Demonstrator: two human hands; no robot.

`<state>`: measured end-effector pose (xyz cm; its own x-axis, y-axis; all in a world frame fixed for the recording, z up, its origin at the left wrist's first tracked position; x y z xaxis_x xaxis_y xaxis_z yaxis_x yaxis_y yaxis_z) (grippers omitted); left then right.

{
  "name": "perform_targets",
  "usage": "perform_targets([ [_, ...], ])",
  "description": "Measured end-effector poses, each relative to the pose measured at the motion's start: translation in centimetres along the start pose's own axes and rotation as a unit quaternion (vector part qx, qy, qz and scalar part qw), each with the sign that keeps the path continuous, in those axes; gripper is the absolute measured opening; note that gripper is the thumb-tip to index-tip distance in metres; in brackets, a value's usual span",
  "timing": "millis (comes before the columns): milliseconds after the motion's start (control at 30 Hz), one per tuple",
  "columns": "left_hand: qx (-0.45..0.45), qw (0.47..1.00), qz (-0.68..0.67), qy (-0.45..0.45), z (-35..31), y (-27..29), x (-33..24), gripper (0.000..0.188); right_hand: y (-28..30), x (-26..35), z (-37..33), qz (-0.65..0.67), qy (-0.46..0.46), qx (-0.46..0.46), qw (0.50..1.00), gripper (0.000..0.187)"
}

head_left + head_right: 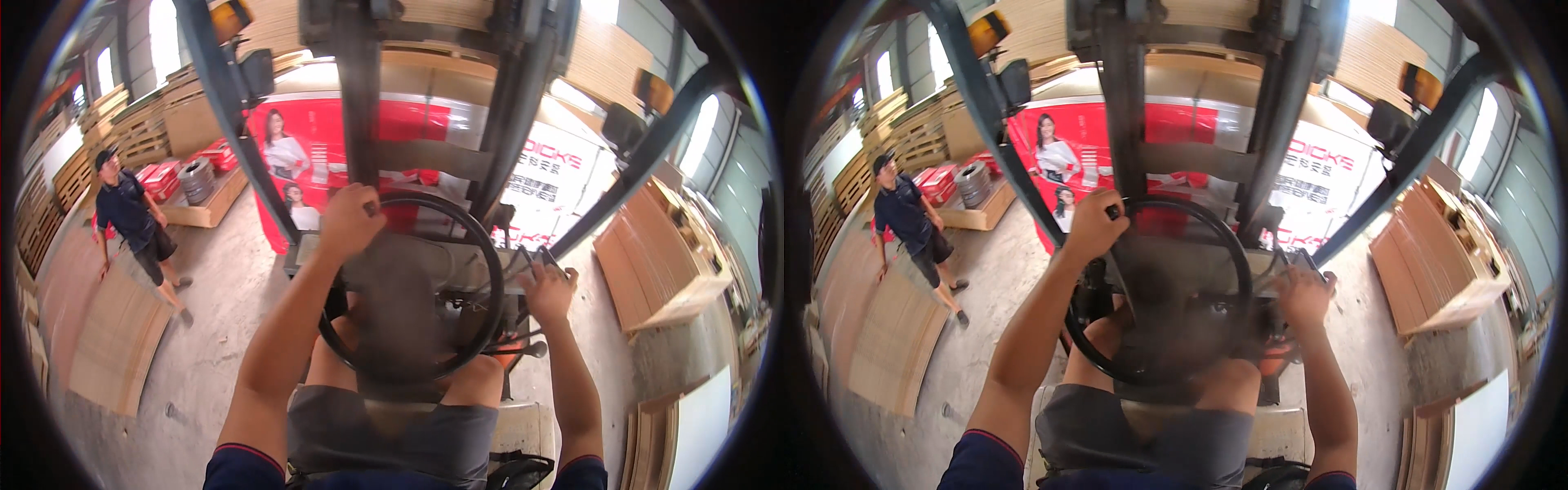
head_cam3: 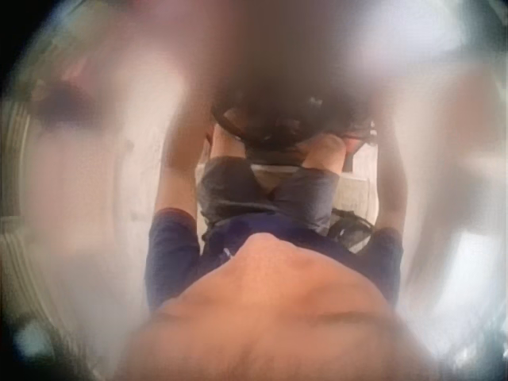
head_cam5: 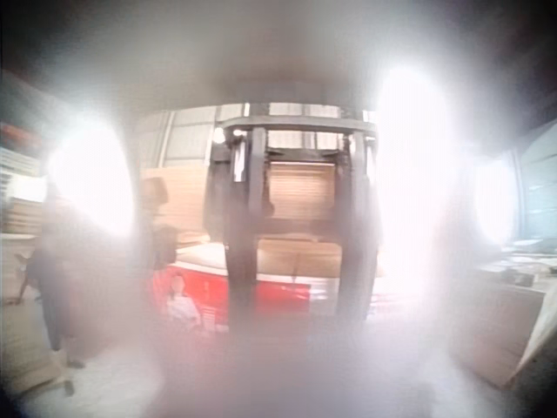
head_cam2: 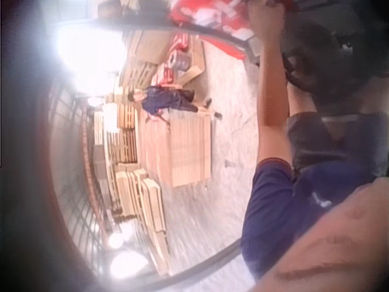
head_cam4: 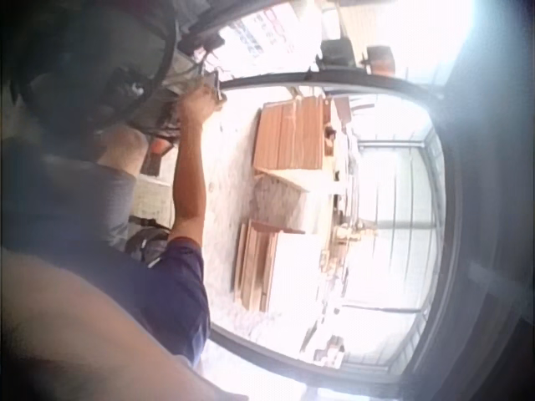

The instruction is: The person operates a forklift by manipulating the steering wheel and levers to lift and transport stacks of wood through a warehouse.

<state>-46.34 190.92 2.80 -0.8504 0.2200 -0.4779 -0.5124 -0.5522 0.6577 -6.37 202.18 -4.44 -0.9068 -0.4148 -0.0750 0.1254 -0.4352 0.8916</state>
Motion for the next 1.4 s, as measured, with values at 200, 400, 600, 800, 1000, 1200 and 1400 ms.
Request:
perform_targets([
  [200,-0.009,1.0,-0.018,-0.005,0.8,-0.8,0.3,0.015,-0.3,-0.3,6.8,-0.009,-0.072,0.081,0.994,0.02],
  [400,-0.077,0.996,-0.013,-0.037,1.0,-1.6,0.4,0.016,-0.7,-0.8,10.9,0.045,-0.094,0.127,0.987,0.022],
  [600,-0.096,0.992,-0.044,-0.062,1.4,-3.0,1.1,0.015,-1.6,-2.1,12.3,0.028,-0.113,0.127,0.985,0.024],
  [800,-0.098,0.993,-0.04,-0.053,1.5,-2.6,0.8,0.015,-1.1,-2.0,12.6,0.052,-0.106,0.115,0.986,0.024],
  [1000,-0.097,0.994,-0.038,-0.037,1.3,-2.6,0.9,0.015,-1.5,-2.2,12.7,0.042,-0.105,0.104,0.988,0.023],
  [1200,-0.093,0.995,-0.036,-0.031,1.0,-1.9,0.6,0.013,-0.5,-1.0,11.6,0.066,-0.114,0.113,0.985,0.023],
  [1400,-0.09,0.995,0.037,0.007,1.2,-2.2,0.8,0.017,-3.1,-3.0,9.4,0.024,-0.087,0.093,0.992,0.022],
])
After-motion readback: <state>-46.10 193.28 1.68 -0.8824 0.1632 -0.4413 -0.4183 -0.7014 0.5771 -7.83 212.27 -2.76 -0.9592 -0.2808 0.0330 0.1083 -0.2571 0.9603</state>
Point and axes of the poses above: each hand's wrist, its own z-axis towards the middle knuckle, its own y-axis out of the back of the hand, x = y × z, the point moved 1 cm from there along z, towards the middle knuckle, and after that the axes turned 12 degrees about x, right-handed, at the moved point
